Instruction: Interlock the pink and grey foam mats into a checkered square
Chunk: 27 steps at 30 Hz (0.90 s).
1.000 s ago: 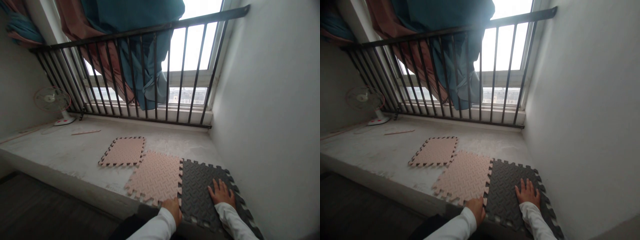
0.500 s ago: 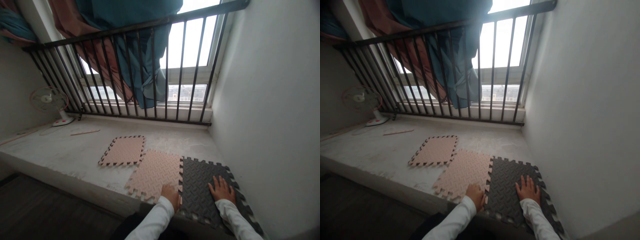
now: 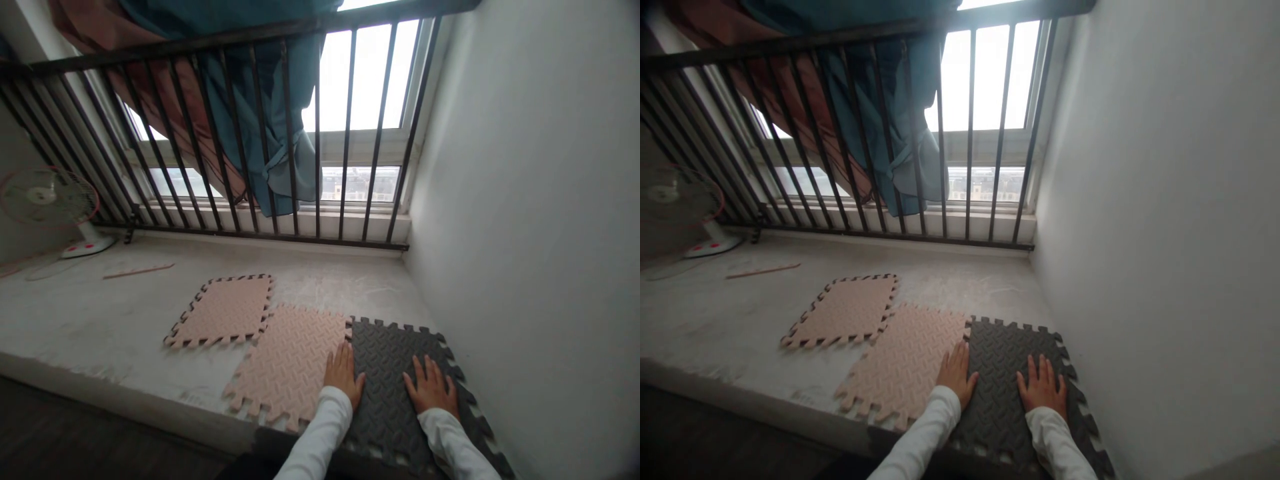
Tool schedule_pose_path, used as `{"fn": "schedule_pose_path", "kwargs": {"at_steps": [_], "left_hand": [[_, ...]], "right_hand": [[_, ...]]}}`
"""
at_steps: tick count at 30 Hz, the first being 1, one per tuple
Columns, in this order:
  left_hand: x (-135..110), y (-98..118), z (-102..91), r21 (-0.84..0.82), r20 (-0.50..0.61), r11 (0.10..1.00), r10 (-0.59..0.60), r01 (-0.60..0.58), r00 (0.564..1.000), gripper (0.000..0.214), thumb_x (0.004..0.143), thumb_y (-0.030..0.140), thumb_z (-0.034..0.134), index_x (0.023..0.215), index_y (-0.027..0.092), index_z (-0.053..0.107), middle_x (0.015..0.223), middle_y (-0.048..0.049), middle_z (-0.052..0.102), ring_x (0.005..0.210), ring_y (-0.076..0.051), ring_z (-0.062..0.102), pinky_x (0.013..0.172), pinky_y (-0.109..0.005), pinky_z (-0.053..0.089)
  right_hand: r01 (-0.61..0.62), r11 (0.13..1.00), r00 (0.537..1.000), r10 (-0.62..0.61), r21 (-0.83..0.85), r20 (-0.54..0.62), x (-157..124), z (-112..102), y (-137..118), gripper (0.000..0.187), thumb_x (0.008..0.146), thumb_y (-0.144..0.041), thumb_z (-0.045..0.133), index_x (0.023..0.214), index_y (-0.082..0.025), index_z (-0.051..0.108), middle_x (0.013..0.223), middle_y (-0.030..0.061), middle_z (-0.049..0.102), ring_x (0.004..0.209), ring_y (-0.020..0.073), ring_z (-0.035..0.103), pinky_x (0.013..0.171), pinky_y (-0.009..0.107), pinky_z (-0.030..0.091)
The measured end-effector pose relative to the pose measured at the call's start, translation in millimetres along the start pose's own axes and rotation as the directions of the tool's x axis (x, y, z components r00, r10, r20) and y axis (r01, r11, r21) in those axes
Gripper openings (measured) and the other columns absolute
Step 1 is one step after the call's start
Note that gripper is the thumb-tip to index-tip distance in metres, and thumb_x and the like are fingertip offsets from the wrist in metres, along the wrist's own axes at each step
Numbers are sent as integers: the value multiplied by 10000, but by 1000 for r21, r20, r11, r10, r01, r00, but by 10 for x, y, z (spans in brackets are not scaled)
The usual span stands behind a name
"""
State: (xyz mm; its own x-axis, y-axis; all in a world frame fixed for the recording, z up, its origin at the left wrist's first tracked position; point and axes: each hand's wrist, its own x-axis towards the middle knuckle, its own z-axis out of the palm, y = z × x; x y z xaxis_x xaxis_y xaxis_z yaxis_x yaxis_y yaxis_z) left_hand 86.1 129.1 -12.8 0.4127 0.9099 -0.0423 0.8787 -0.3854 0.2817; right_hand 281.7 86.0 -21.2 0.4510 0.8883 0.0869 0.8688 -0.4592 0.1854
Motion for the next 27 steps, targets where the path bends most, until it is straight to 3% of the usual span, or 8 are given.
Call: {"fn": "schedule_pose_path", "kwargs": {"at_steps": [12,16,21,27], "left_hand": [[36,74,20,7,65,992,-129,129,989,648,812,478,209,1330,89,193,1410,-84,161,1298,-205,122,1064,-424,158],[52,-6,66,13,56,997,-77,76,995,678,806,529,170,1336,105,178,1417,-77,123,1301,-206,98,1068,-424,142],[259,-104,56,10,59,1000,-6,5,998,675,802,536,170,1343,133,153,1425,-44,94,1303,-206,85,1067,-440,137],[577,-97,6,6,73,1000,-4,4,997,637,806,505,189,1339,156,182,1424,-13,113,1305,-195,83,1065,-466,115]], "right_hand": [[39,994,998,-34,100,-53,46,212,50,546,783,-464,308,1262,-210,374,1362,100,319,1237,219,271,991,451,166],[20,996,997,-13,91,-74,36,217,38,535,779,-442,314,1256,-208,383,1358,99,326,1233,216,279,993,448,162],[36,995,996,-28,94,-86,37,229,42,532,775,-452,297,1244,-220,395,1355,91,335,1230,219,288,991,455,171],[32,996,997,-27,78,-74,54,280,62,548,765,-473,301,1244,-226,402,1354,85,337,1223,220,303,989,457,182]]}}
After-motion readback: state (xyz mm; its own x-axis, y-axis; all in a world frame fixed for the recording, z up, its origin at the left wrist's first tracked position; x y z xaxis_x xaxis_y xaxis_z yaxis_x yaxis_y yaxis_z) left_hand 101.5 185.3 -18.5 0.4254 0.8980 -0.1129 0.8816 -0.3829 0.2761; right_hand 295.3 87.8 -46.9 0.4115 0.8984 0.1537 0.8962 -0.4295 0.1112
